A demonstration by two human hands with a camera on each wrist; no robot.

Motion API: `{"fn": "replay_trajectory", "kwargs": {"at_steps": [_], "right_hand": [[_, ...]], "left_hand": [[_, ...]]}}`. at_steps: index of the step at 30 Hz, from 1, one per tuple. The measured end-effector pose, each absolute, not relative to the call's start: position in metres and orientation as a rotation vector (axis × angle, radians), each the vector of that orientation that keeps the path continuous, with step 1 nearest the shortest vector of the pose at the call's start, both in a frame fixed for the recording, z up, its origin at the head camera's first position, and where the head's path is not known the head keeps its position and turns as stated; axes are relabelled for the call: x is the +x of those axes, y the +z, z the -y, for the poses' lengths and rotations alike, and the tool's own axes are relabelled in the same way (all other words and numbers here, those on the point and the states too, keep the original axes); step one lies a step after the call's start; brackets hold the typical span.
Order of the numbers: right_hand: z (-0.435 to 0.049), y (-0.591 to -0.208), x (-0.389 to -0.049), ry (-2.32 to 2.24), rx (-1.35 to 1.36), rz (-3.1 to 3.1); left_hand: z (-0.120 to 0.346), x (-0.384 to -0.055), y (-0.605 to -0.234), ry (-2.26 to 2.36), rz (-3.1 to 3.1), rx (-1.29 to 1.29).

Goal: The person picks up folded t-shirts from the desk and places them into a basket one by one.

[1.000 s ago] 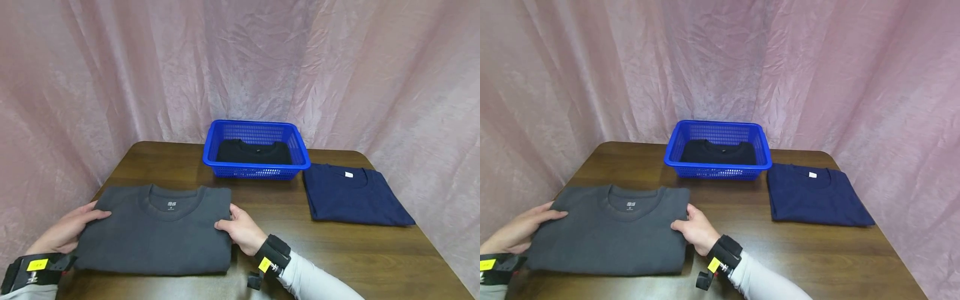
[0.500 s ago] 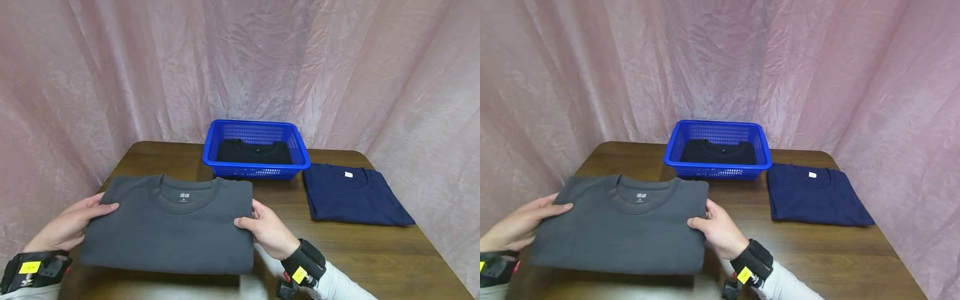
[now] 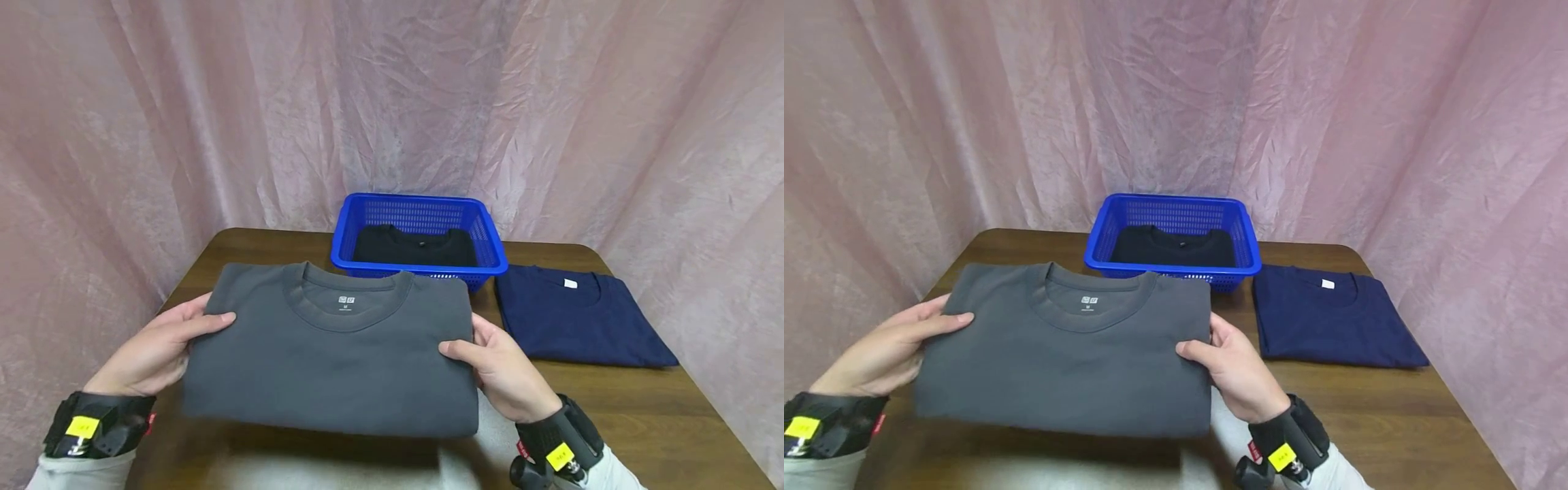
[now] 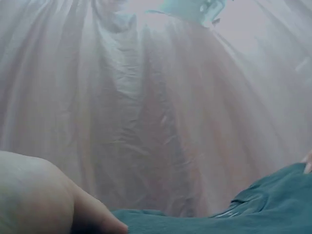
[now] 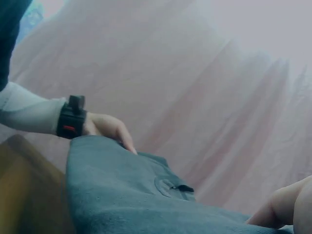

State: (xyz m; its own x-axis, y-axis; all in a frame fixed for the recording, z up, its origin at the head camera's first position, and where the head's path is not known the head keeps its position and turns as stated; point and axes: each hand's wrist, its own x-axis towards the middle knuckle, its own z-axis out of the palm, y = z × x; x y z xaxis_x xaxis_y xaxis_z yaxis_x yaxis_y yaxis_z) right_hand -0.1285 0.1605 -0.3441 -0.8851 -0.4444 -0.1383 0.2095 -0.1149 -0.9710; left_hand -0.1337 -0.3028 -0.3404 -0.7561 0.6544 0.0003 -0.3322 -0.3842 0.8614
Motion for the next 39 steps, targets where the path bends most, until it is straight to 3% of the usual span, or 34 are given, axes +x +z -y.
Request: {"fn": "replay_trajectory", "kwargs": {"at_steps": [15, 39], "right_hand": [[-0.221, -0.323, -0.162, -2.170, -0.158, -1.618], [-0.240, -0.278, -0.297, -2.131, 0.009, -1.924]], "left_hand": [[0.231, -0.178, -0.325, 2.225, -1.329, 0.398], [0.171, -0.303, -0.300, 2.367, -1.525, 0.256]]}}
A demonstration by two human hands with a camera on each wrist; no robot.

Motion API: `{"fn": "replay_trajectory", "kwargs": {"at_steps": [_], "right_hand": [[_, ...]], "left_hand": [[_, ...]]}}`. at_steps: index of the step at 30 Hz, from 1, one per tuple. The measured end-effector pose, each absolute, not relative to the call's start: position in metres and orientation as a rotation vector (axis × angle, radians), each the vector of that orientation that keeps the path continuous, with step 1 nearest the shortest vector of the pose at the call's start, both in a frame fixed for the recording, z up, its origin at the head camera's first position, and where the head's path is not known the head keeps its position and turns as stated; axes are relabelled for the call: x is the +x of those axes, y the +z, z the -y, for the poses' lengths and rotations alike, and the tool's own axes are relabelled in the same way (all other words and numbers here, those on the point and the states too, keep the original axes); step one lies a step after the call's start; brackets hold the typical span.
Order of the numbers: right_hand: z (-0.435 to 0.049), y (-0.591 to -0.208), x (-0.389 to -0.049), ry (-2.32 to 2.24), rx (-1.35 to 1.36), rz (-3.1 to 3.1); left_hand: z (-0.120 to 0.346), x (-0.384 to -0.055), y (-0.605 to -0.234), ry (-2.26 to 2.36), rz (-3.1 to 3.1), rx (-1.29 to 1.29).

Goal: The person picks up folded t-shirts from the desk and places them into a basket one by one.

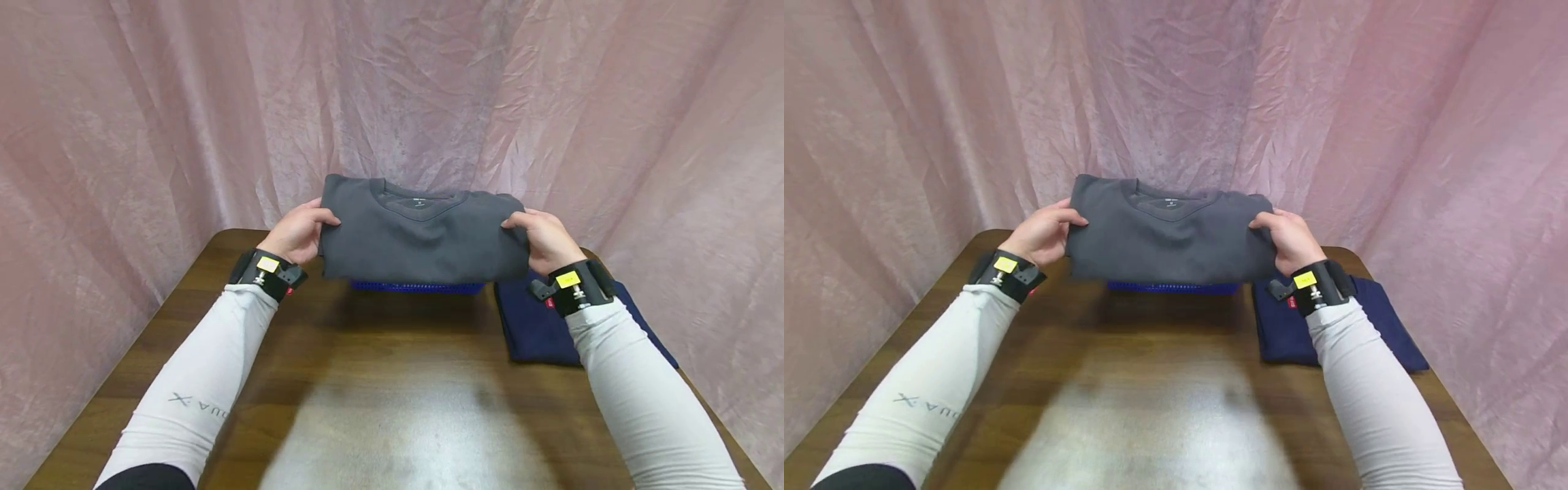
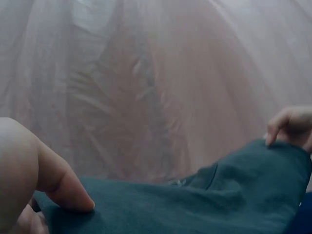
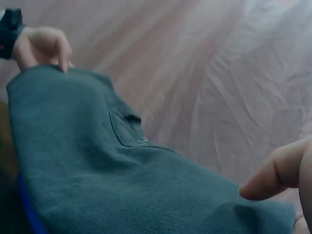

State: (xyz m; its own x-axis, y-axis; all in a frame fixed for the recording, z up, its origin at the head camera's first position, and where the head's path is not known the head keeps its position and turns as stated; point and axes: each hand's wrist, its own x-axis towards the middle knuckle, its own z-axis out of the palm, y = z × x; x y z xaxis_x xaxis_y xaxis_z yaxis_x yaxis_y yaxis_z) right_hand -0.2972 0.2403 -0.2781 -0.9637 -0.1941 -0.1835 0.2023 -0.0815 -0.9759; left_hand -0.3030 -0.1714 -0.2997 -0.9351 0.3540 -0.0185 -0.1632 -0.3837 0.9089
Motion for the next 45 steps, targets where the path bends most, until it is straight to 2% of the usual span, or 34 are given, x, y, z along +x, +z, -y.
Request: {"fn": "replay_trajectory", "kwargs": {"at_steps": [11, 17, 23, 29, 35, 45], "right_hand": [[-0.229, -0.287, -0.340, -2.185, 0.143, -2.042], [-0.227, -0.306, -0.348, -2.065, 0.195, -2.136], [-0.222, -0.318, -0.348, -1.995, 0.136, -2.199], [-0.235, -0.316, -0.345, -1.855, 0.110, -2.413], [-0.254, -0.316, -0.334, -1.911, 0.072, -2.394], [-0.292, -0.327, -0.309, -1.883, -0.013, -2.472]], "left_hand": [[0.149, -0.353, -0.310, 2.367, -1.745, 0.096], [0.136, -0.364, -0.323, 2.267, -1.869, 0.024], [0.136, -0.366, -0.334, 2.244, -1.883, 0.015], [0.143, -0.359, -0.331, 2.288, -1.992, -0.038], [0.133, -0.344, -0.325, 2.279, -2.139, 0.012], [0.068, -0.297, -0.327, 1.978, -2.355, 0.510]]}}
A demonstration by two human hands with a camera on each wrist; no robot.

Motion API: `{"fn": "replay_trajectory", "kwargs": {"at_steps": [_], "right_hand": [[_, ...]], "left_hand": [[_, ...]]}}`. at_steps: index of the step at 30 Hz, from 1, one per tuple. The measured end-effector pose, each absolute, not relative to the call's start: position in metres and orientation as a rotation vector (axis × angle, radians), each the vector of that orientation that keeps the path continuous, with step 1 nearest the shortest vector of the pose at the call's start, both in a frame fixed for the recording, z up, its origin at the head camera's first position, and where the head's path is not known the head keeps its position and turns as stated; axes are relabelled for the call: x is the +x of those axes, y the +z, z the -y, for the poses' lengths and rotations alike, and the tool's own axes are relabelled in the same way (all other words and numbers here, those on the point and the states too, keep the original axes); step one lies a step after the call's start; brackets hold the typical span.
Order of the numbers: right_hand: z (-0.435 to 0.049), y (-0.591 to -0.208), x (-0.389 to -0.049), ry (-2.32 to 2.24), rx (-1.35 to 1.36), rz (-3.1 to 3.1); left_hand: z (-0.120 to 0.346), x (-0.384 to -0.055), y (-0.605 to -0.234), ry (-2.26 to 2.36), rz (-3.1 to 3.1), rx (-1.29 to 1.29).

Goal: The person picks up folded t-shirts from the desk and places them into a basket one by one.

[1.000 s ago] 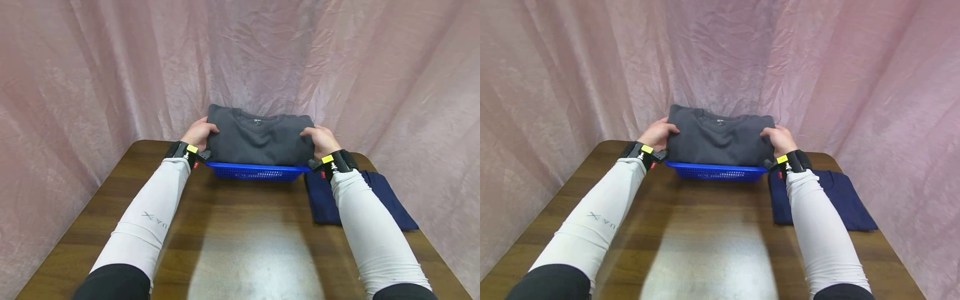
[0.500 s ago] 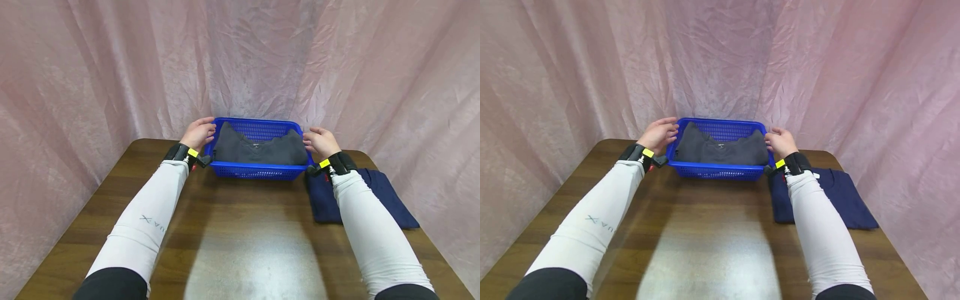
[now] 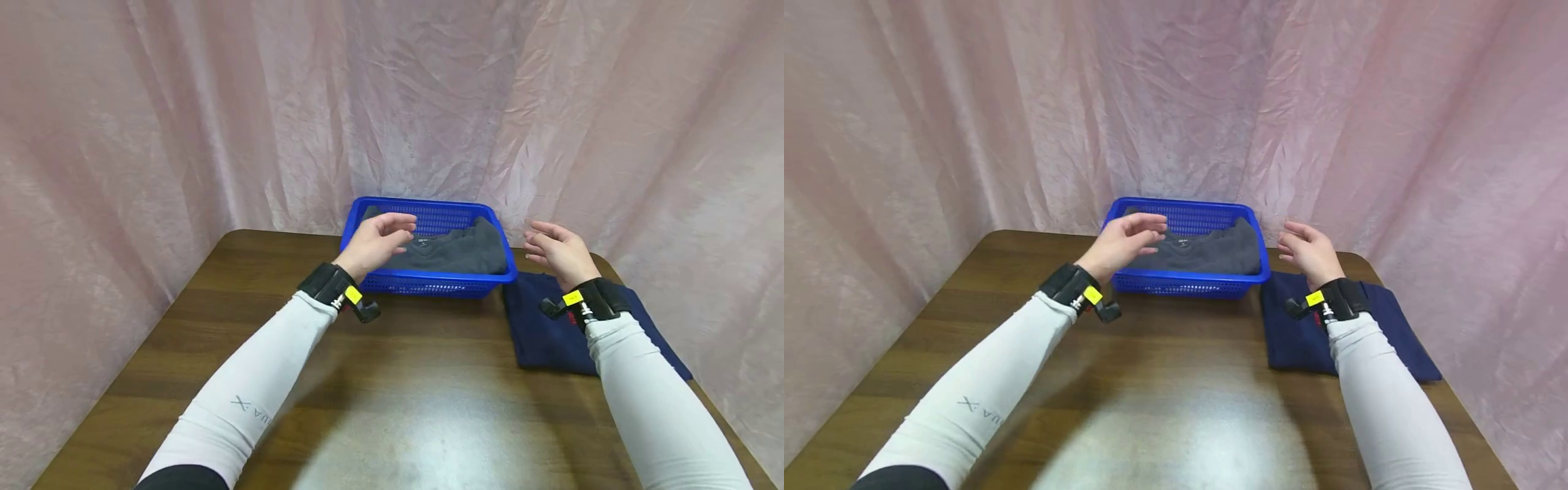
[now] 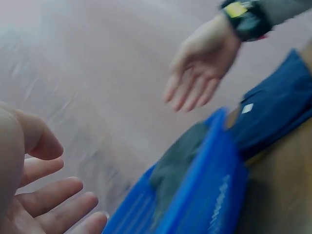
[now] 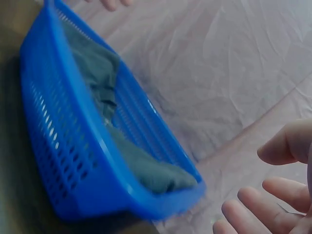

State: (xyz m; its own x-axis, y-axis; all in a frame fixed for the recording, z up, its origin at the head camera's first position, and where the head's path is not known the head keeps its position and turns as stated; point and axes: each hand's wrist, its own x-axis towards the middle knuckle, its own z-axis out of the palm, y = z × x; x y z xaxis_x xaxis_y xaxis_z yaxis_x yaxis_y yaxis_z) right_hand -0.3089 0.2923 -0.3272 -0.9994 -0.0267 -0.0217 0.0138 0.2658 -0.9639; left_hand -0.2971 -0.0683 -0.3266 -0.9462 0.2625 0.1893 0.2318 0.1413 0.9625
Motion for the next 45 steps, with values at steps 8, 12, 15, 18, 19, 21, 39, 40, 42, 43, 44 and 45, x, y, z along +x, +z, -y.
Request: {"fn": "replay_trajectory", "kwargs": {"at_steps": [8, 12, 15, 18, 19, 21, 39, 40, 42, 43, 44, 45], "right_hand": [[-0.316, -0.343, -0.301, -1.755, 0.013, -2.609], [-0.327, -0.354, -0.300, -1.705, 0.045, -2.634], [-0.337, -0.362, -0.300, -1.642, 0.044, -2.678], [-0.349, -0.369, -0.300, -1.522, 0.018, -2.773], [-0.354, -0.372, -0.300, -1.456, 0.017, -2.820], [-0.364, -0.378, -0.299, -1.315, 0.030, -2.917], [-0.439, -0.421, -0.288, -0.560, 0.243, -3.006], [-0.439, -0.422, -0.289, -0.555, 0.245, -2.997], [-0.438, -0.423, -0.289, -0.543, 0.242, -2.988], [-0.437, -0.423, -0.289, -0.532, 0.236, -2.982], [-0.437, -0.423, -0.288, -0.527, 0.235, -2.977], [-0.437, -0.423, -0.288, -0.525, 0.233, -2.969]], "left_hand": [[0.013, -0.258, -0.335, 1.632, -2.493, 0.895], [-0.010, -0.248, -0.347, 1.551, -2.470, 0.954], [-0.026, -0.243, -0.358, 1.483, -2.476, 0.983], [-0.040, -0.239, -0.371, 1.350, -2.539, 1.027], [-0.045, -0.237, -0.375, 1.292, -2.566, 1.045], [-0.056, -0.234, -0.385, 1.168, -2.611, 1.075], [-0.111, -0.207, -0.433, 0.708, -2.546, 1.109], [-0.112, -0.207, -0.434, 0.687, -2.548, 1.102], [-0.114, -0.206, -0.435, 0.651, -2.554, 1.078], [-0.114, -0.206, -0.435, 0.634, -2.558, 1.068], [-0.114, -0.206, -0.434, 0.619, -2.561, 1.056], [-0.114, -0.205, -0.434, 0.605, -2.561, 1.050]]}}
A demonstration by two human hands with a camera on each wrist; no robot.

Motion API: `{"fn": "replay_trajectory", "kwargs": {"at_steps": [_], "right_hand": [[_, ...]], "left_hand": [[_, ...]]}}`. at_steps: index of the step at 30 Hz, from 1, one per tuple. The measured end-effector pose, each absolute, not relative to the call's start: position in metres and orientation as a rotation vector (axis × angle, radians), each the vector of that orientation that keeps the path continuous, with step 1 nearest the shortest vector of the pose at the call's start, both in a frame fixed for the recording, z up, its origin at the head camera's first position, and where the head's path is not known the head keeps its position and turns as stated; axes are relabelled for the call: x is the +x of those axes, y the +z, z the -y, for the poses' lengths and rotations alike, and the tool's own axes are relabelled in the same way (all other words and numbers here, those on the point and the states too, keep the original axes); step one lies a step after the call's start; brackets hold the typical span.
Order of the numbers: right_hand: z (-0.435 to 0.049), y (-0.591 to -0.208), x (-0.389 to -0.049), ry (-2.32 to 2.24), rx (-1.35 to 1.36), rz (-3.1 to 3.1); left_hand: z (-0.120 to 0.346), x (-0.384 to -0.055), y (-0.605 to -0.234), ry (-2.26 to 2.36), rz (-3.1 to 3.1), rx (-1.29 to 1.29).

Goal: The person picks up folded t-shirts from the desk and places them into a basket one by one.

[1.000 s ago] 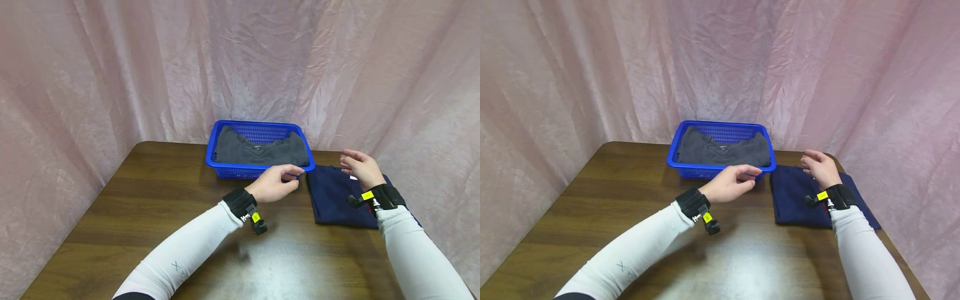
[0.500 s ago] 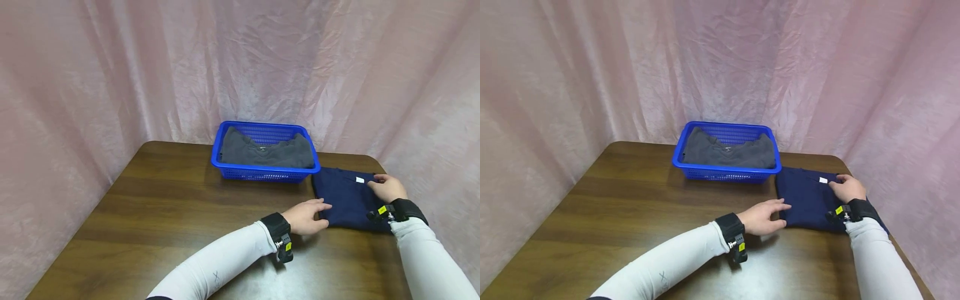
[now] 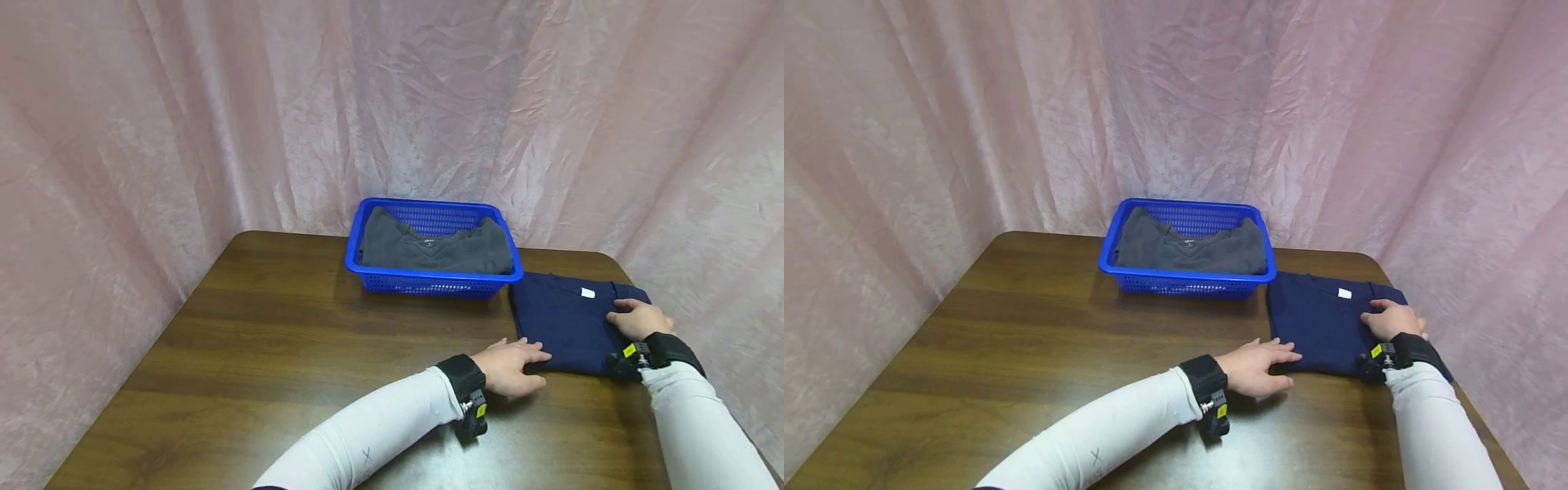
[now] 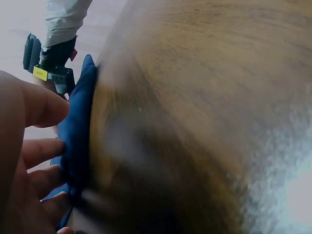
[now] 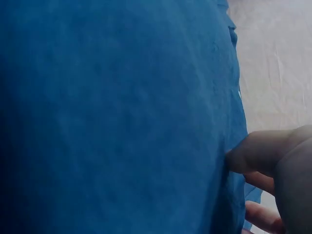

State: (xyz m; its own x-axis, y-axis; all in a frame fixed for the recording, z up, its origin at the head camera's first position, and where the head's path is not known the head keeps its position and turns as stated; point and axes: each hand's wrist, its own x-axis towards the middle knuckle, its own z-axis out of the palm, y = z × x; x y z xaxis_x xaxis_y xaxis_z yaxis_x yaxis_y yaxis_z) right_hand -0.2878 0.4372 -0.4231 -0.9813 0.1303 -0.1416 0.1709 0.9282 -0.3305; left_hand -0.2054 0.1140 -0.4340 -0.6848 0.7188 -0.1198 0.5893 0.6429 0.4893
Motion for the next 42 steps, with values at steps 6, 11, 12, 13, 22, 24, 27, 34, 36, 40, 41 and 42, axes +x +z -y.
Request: {"fn": "replay_trajectory", "kwargs": {"at_steps": [6, 11, 12, 13, 22, 24, 27, 34, 36, 40, 41, 42], "right_hand": [[-0.438, -0.423, -0.283, -0.515, 0.177, -2.963], [-0.440, -0.423, -0.273, -0.548, 0.135, -2.952], [-0.441, -0.423, -0.271, -0.551, 0.129, -2.947], [-0.440, -0.423, -0.268, -0.559, 0.129, -2.936], [-0.437, -0.417, -0.248, -0.572, 0.159, -2.841], [-0.435, -0.417, -0.245, -0.575, 0.155, -2.839], [-0.432, -0.416, -0.239, -0.565, 0.128, -2.852], [-0.426, -0.413, -0.223, -0.545, 0.098, -2.865], [-0.423, -0.413, -0.219, -0.536, 0.102, -2.868], [-0.418, -0.415, -0.212, -0.512, 0.120, -2.860], [-0.417, -0.415, -0.211, -0.512, 0.127, -2.857], [-0.416, -0.415, -0.209, -0.511, 0.131, -2.853]], "left_hand": [[-0.110, -0.203, -0.434, 0.522, -2.584, 1.080], [-0.104, -0.199, -0.436, 0.505, -2.577, 1.122], [-0.102, -0.198, -0.436, 0.512, -2.569, 1.128], [-0.100, -0.197, -0.435, 0.519, -2.558, 1.135], [-0.088, -0.183, -0.434, 0.551, -2.470, 1.169], [-0.085, -0.179, -0.435, 0.554, -2.466, 1.175], [-0.081, -0.174, -0.435, 0.552, -2.462, 1.178], [-0.069, -0.160, -0.432, 0.557, -2.432, 1.199], [-0.066, -0.157, -0.432, 0.569, -2.419, 1.208], [-0.059, -0.150, -0.432, 0.578, -2.398, 1.228], [-0.058, -0.148, -0.432, 0.580, -2.391, 1.231], [-0.056, -0.147, -0.432, 0.578, -2.386, 1.233]]}}
